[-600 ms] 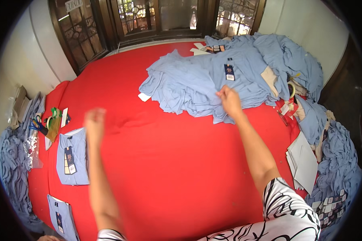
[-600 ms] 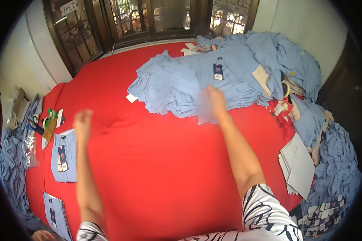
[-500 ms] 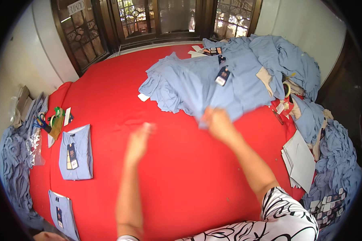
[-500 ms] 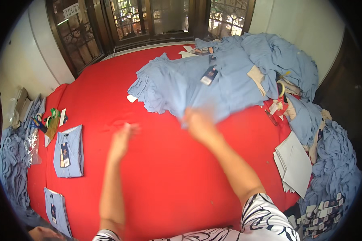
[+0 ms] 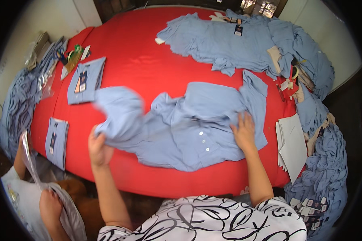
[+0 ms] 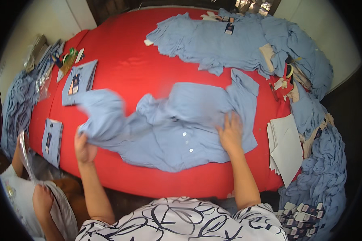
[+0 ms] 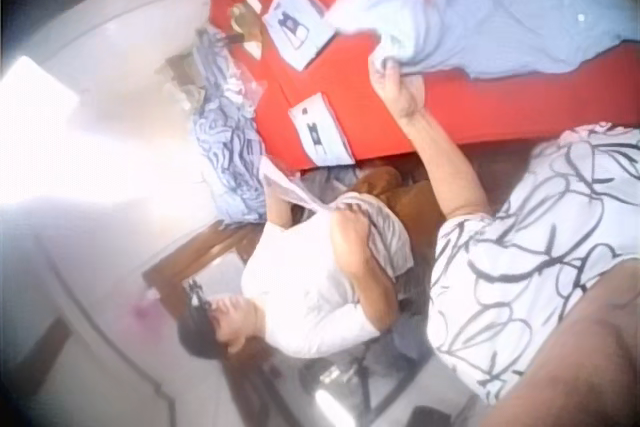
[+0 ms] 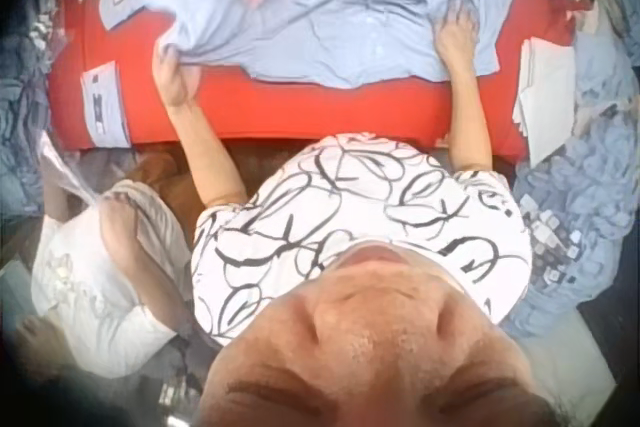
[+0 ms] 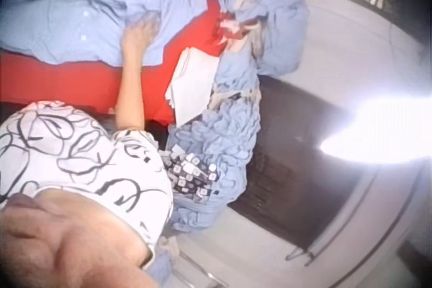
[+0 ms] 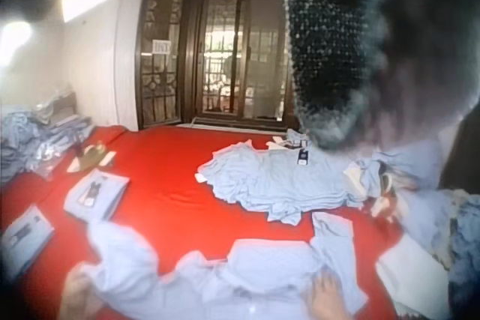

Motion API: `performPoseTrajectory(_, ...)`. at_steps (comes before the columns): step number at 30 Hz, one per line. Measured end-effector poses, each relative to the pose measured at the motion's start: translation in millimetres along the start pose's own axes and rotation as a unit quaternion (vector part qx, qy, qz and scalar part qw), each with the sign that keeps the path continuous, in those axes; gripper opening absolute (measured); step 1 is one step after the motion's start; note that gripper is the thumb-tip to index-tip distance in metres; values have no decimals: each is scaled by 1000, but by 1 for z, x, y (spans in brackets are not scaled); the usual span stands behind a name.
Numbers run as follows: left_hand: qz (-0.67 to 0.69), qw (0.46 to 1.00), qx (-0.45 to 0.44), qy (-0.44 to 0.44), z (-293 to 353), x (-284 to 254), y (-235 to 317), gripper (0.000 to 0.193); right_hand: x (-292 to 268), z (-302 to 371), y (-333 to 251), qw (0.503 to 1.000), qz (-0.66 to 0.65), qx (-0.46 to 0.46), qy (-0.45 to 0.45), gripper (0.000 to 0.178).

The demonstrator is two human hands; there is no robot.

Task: The person folds blue shirts on a red table using a cardboard guide and places them into plastic bags.

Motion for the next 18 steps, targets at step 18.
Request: performPoseTrajectory(18, -694, 709, -49, 116, 95, 24, -68, 56, 81, -89, -277, 935, -117, -334, 7, 42)
Point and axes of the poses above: each hand's wrist, its own z-axis away from the middle knuckle, its own x-axis out of the palm, y = z × x, the point moved 8 cm from there along -z, towards the middle knuckle, and after that the axes turned 12 degrees about -z, right-handed, at the moved point
